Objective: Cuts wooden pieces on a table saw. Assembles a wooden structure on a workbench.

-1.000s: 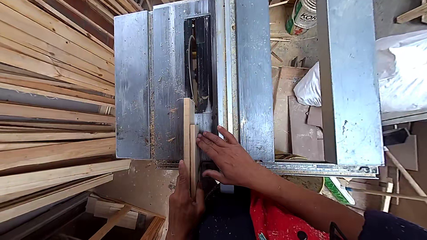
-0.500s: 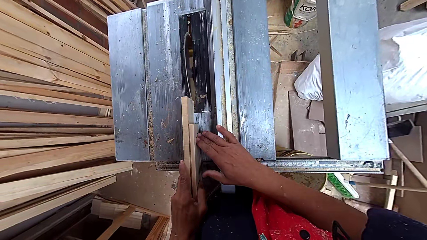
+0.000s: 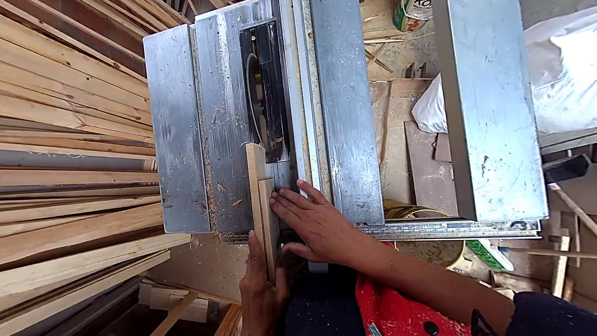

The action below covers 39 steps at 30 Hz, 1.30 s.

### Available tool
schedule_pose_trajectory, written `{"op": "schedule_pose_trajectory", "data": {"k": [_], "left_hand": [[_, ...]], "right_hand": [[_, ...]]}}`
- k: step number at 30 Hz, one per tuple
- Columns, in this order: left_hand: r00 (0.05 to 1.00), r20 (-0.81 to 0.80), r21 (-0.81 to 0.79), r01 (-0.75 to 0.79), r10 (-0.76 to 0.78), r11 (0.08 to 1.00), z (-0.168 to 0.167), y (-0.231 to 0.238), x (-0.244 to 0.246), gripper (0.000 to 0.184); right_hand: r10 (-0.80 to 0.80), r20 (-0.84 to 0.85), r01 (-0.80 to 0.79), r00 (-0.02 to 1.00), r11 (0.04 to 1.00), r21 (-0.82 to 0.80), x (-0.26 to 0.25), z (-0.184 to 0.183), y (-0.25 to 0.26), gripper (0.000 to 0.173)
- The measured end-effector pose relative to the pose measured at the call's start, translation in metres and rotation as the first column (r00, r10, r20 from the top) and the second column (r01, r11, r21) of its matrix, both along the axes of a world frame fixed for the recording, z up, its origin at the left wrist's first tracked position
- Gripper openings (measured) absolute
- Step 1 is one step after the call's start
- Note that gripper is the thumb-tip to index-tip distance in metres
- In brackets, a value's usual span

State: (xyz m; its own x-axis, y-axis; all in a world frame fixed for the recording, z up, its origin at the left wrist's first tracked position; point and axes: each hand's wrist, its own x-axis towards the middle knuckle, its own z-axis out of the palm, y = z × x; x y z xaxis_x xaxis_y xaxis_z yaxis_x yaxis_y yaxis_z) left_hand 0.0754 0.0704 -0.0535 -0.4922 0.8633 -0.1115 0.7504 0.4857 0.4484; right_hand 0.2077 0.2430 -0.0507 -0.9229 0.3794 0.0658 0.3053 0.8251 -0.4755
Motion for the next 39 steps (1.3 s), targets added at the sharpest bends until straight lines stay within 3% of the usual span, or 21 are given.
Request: {"op": "schedule_pose_trajectory", "data": {"k": [21,26,28,30,32,33,36,39], "left_hand": [[0.999,0.031,0.010,0.026,-0.027,1.000,0.001,0.012,-0.003,0.075],[0.999,0.028,0.016,0.039,-0.039,0.999,0.000,0.013,-0.008,0.074],[0.999,0.028,0.018,0.046,-0.046,0.999,-0.001,0.014,-0.010,0.075],[0.998,0.034,0.005,0.050,-0.050,0.999,0.000,0.016,-0.012,0.075],[0.998,0.036,0.003,0.055,-0.055,0.998,-0.001,0.014,-0.014,0.076],[0.998,0.034,0.006,0.060,-0.061,0.998,-0.001,0.013,-0.015,0.077],[0.997,0.019,0.011,0.068,-0.068,0.998,-0.001,0.014,-0.017,0.077],[0.998,0.026,0.006,0.063,-0.063,0.998,0.000,0.014,-0.015,0.077]], "right_hand": [[-0.014,0.003,0.014,1.000,0.997,-0.079,0.000,-0.001,0.003,0.077],[-0.022,-0.149,0.013,0.989,0.998,-0.061,0.004,-0.007,0.001,0.054],[0.096,-0.189,-0.123,0.977,0.983,-0.136,0.011,-0.014,-0.002,0.050],[0.360,-0.144,-0.383,0.922,0.904,-0.190,0.016,-0.021,-0.007,0.052],[0.541,-0.060,-0.544,0.839,0.829,-0.132,0.022,-0.023,-0.018,0.032],[0.578,-0.017,-0.577,0.816,0.814,-0.067,0.023,-0.022,-0.022,0.014],[0.643,0.042,-0.644,0.765,0.762,0.059,0.016,-0.021,-0.019,0.019],[0.738,-0.001,-0.737,0.675,0.675,-0.037,0.005,-0.022,-0.007,0.020]]}}
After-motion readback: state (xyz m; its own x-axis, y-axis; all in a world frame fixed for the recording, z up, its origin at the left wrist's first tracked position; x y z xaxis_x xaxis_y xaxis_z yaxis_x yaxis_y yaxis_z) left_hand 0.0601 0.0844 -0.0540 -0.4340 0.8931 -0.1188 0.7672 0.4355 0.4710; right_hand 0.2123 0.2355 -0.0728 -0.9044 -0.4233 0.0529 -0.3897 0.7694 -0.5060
